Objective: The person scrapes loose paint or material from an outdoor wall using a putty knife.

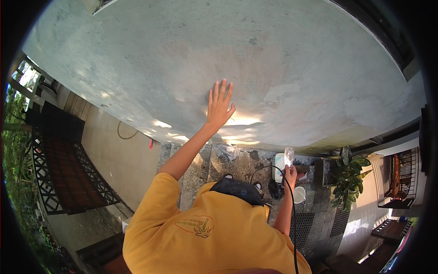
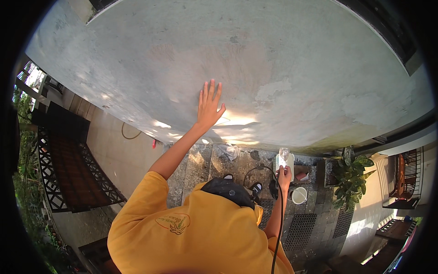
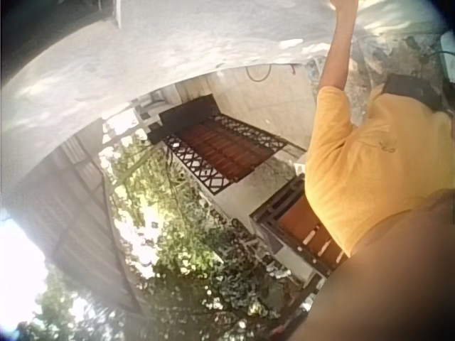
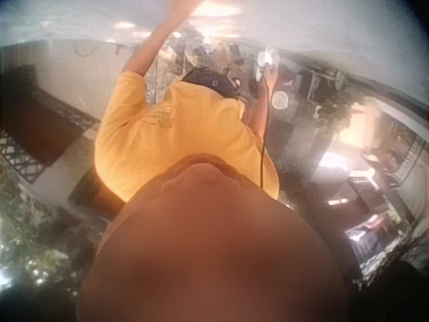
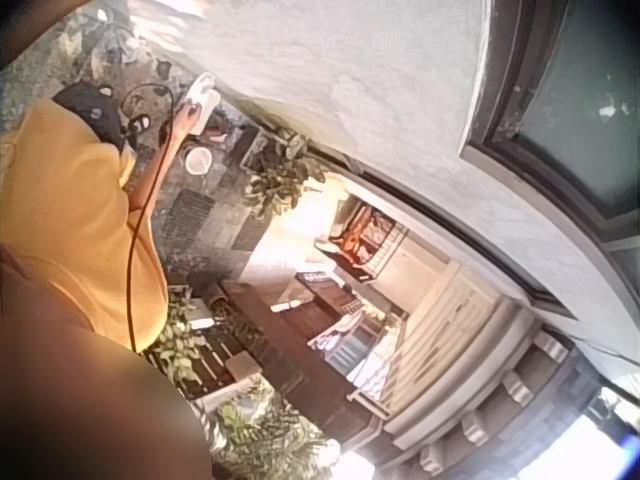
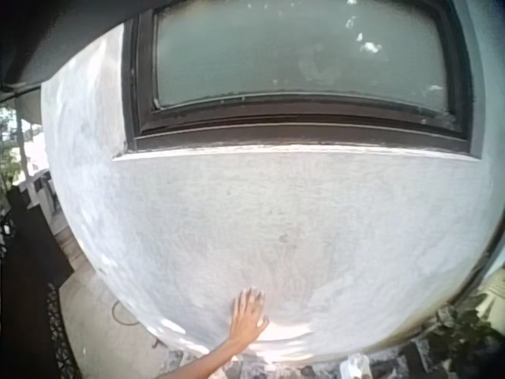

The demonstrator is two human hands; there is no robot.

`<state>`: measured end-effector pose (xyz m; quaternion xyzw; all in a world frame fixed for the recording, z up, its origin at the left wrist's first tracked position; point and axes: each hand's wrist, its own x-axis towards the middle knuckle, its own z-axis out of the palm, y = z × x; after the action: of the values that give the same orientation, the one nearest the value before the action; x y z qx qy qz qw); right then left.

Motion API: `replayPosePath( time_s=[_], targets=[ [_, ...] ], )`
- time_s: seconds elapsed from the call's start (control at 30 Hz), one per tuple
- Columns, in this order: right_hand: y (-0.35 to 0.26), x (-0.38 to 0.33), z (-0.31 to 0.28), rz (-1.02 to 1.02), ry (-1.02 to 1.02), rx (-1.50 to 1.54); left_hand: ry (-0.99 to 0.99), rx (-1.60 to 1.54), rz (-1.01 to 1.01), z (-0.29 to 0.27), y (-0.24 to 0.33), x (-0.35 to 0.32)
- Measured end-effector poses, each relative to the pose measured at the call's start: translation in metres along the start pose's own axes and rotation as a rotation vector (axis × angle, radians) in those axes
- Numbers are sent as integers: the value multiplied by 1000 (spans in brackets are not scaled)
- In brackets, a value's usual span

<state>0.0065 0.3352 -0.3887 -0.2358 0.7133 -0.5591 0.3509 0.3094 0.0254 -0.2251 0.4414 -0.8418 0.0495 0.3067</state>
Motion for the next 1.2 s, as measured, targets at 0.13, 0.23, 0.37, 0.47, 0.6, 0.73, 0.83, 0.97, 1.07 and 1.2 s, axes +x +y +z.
replayPosePath(
  time_s=[0.13, 0.23, 0.37, 0.47, 0.6, 0.73, 0.83, 0.97, 1.07, 1.2],
  targets=[
    [-18, 7, 7, -34, -61, -6, -116, 2, -38, 18, -10, -32],
    [-37, 8, 22, -63, -106, 0, -94, -140, -66, 17, -4, -41],
    [-60, 9, 42, -65, -154, -59, 164, -316, -58, -37, 8, 12],
    [-68, 11, 56, -135, -210, -70, 339, -202, -38, -59, -1, 51],
    [-67, 8, 63, -106, -208, -49, 230, 82, 24, -28, -18, 27],
    [-52, 3, 51, -70, -204, -23, 45, 107, -32, 26, -15, -19],
    [-37, 0, 34, -40, -167, -114, -103, 102, -35, 52, -5, -45],
    [-35, -3, 28, -3, -145, -36, -203, 45, -112, 75, 2, -61],
    [-33, 4, 27, -17, -143, -59, -276, 6, -115, 83, 8, -68],
    [-89, 27, 62, -187, -327, -457, -595, -99, -25, 99, -3, -101]
  ],
)
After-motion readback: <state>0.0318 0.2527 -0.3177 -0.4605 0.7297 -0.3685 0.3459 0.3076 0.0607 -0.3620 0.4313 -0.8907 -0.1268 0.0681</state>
